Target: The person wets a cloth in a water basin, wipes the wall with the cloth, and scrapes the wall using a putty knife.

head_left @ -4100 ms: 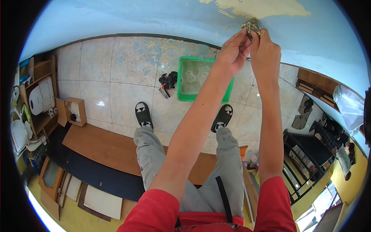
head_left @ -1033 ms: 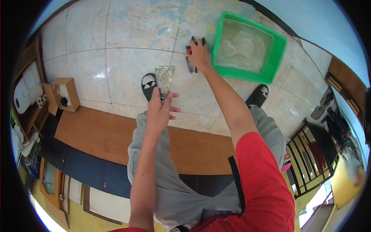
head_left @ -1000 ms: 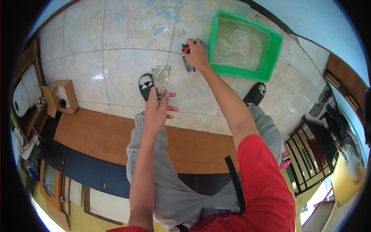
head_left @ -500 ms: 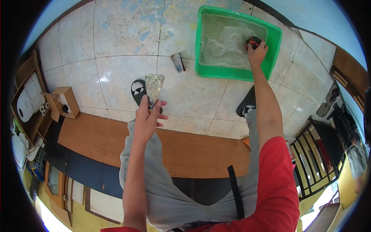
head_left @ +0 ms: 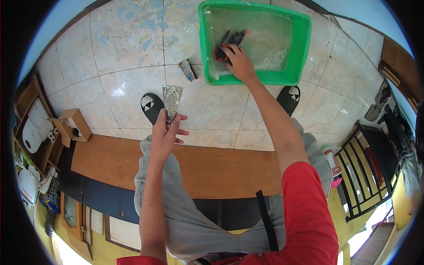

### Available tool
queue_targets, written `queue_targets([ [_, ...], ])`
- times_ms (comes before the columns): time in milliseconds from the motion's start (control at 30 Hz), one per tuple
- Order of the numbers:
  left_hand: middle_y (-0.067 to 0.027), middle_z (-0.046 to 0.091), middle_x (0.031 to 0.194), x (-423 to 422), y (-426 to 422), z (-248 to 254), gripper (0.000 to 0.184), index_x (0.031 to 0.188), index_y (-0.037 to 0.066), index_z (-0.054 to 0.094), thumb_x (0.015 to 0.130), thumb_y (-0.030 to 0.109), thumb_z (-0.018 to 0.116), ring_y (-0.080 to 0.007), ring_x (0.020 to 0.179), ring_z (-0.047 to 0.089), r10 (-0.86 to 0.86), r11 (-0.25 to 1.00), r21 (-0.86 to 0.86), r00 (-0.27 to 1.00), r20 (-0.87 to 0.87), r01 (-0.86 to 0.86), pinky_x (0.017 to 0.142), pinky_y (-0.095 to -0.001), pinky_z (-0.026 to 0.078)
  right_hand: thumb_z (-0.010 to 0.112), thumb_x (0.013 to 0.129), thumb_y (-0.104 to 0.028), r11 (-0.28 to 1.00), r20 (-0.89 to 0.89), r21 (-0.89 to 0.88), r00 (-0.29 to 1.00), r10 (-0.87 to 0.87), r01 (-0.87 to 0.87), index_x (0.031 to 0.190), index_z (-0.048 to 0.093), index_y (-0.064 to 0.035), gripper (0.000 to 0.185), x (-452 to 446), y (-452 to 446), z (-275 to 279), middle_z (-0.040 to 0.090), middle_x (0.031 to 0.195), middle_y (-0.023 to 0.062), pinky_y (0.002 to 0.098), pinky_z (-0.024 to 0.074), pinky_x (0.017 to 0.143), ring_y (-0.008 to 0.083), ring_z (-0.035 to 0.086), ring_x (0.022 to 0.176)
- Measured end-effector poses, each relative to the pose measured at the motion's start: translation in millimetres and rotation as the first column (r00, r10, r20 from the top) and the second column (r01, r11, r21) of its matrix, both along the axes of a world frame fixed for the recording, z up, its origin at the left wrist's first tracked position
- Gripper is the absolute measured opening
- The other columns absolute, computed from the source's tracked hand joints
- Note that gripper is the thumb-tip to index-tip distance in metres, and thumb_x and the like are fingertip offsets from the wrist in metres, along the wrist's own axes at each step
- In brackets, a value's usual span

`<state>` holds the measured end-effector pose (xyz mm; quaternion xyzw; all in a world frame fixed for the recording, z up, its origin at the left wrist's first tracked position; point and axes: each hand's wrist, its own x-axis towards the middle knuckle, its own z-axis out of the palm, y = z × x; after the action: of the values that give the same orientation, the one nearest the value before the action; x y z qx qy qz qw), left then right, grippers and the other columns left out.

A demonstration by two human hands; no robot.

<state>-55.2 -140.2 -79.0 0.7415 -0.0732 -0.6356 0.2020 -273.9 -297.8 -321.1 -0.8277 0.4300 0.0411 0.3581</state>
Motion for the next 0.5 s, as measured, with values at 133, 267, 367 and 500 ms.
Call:
queue_targets([
  [133,-0.0093,0.067,0.107,-0.7,-0.6,-2.4,0.015,0.107,0.004,0.048,0.101,0.018,0.048,-0.0155,0.073,0.07,-0.006,1.0,0.01,1.0,-0.011,0.006,0.048,-0.0231,0.051,0.075,0.071,-0.006,0.998,-0.088,0.061,0.996,0.02,-0.015,0.128,0.054,-0.017,0.062,-31.5,-6.5,8.2,0.049,0.13,0.0078,0.0444,0.0508,0.094,0.0369,0.05,0.113],
  [267,-0.0094,0.067,0.106,3.2,6.0,-2.6,0.015,0.106,0.004,0.048,0.101,0.018,0.049,-0.0157,0.073,0.071,-0.009,1.0,0.029,1.0,-0.009,0.009,0.047,-0.0233,0.051,0.075,0.072,-0.006,0.998,-0.152,0.024,0.987,-0.048,0.053,0.126,0.055,-0.0146,0.059,-69.8,-28.7,7.6,0.051,0.127,0.0091,0.0459,0.0495,0.095,0.0388,0.051,0.112],
  [367,-0.0094,0.068,0.106,9.4,11.8,-2.0,0.015,0.105,0.004,0.048,0.1,0.018,0.05,-0.0158,0.073,0.071,-0.007,0.998,0.058,0.999,0.044,0.004,0.045,-0.0234,0.05,0.076,0.071,-0.009,0.992,-0.222,-0.01,0.967,-0.128,0.129,0.125,0.055,-0.0129,0.058,-91.5,-56.9,4.1,0.051,0.126,0.0107,0.0469,0.0483,0.095,0.0402,0.052,0.111],
  [500,-0.0095,0.068,0.106,20.0,26.4,-4.7,0.014,0.105,0.004,0.048,0.1,0.017,0.05,-0.0159,0.072,0.071,0.029,0.995,0.093,0.998,0.062,-0.035,0.044,-0.0235,0.049,0.079,0.071,-0.016,0.942,-0.29,-0.206,0.903,-0.318,0.266,0.127,0.053,-0.0094,0.062,-101.1,-94.9,-18.3,0.05,0.126,0.0172,0.0483,0.0474,0.094,0.0419,0.054,0.109],
])
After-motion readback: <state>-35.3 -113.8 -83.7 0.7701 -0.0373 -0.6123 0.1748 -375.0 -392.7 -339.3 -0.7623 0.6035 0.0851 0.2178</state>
